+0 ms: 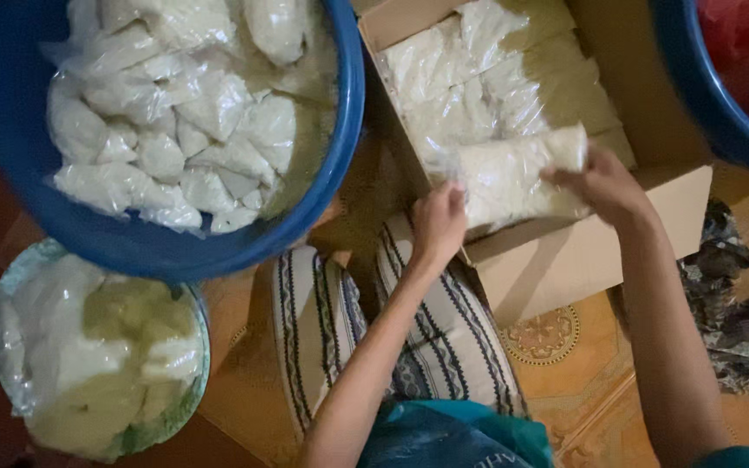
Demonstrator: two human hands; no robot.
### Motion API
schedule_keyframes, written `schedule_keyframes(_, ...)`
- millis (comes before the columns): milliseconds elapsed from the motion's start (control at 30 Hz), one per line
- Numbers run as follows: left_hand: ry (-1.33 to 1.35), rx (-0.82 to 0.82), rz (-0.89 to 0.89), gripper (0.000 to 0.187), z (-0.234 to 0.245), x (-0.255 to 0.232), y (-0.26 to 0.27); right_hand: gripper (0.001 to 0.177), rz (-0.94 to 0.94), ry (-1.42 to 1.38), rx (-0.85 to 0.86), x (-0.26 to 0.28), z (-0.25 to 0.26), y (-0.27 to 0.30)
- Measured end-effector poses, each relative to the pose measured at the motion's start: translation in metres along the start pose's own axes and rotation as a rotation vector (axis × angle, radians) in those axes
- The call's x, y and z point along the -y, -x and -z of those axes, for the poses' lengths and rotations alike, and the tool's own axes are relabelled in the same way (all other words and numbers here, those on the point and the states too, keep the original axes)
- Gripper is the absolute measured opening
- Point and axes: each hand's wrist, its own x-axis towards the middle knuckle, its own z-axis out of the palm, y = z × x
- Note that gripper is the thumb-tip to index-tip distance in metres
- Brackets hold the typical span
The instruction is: The person sits on the floor and repeatedly picks up plastic-wrapped packages of white food from a blue colander. They press and flatten each package with their hands, then place it into a cardboard box. The process continues with multiple packages being transferred from the colander to the box.
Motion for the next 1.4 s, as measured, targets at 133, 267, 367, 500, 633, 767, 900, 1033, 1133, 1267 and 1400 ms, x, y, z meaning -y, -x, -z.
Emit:
schedule_keyframes(133,-0.521,-0.098,-0.269,0.025,-0.016,0.001,-0.032,0.051,0.094,0.174,0.041,-0.02,0.004,-0.064)
schedule_keyframes(267,-0.717,-0.153,-0.251,0.009,-0.016,0.004,-0.054,0.059,0.042,0.241,0.039,-0.048,-0.012,-0.131)
schedule_keyframes(367,-0.797,-0.097,-0.151,0.015,-0.018,-0.004,-0.057,0.07,0.078,0.48,0.004,-0.077,-0.03,-0.169)
schedule_keyframes(500,-0.72,-0.007,-0.123,0.018,-0.007,-0.026,-0.041,0.076,0.239,0.662,-0.091,-0.09,-0.04,-0.178)
schedule_keyframes(633,-0.617,-0.015,-0.003,0.028,0.019,-0.043,-0.024,0.062,0.15,0.712,-0.321,-0.05,-0.056,-0.124)
schedule_keyframes(767,-0.588,-0.071,-0.144,0.022,0.047,-0.037,-0.005,0.076,0.303,0.851,-0.26,-0.041,-0.085,-0.092)
schedule_keyframes(900,-0.507,-0.159,-0.24,0.018,0.063,-0.028,0.018,0.132,0.34,1.161,0.044,-0.053,-0.095,-0.095)
schedule_keyframes(1033,-0.43,-0.239,-0.261,0.016,0.079,-0.024,0.039,0.14,0.277,1.169,0.06,-0.05,-0.099,-0.095)
schedule_keyframes(1133,-0.479,-0.274,-0.274,0.015,0.097,-0.02,0.056,0.105,0.238,1.008,0.064,-0.034,-0.107,-0.096)
schedule_keyframes(1267,-0.303,-0.368,-0.244,0.018,0.132,-0.013,0.075,0.053,0.45,0.167,-0.06,0.024,-0.141,-0.062)
schedule_keyframes(1400,-0.316,-0.496,-0.287,0.017,0.188,0.004,0.069,0.025,0.712,0.228,-0.198,0.101,-0.198,-0.012)
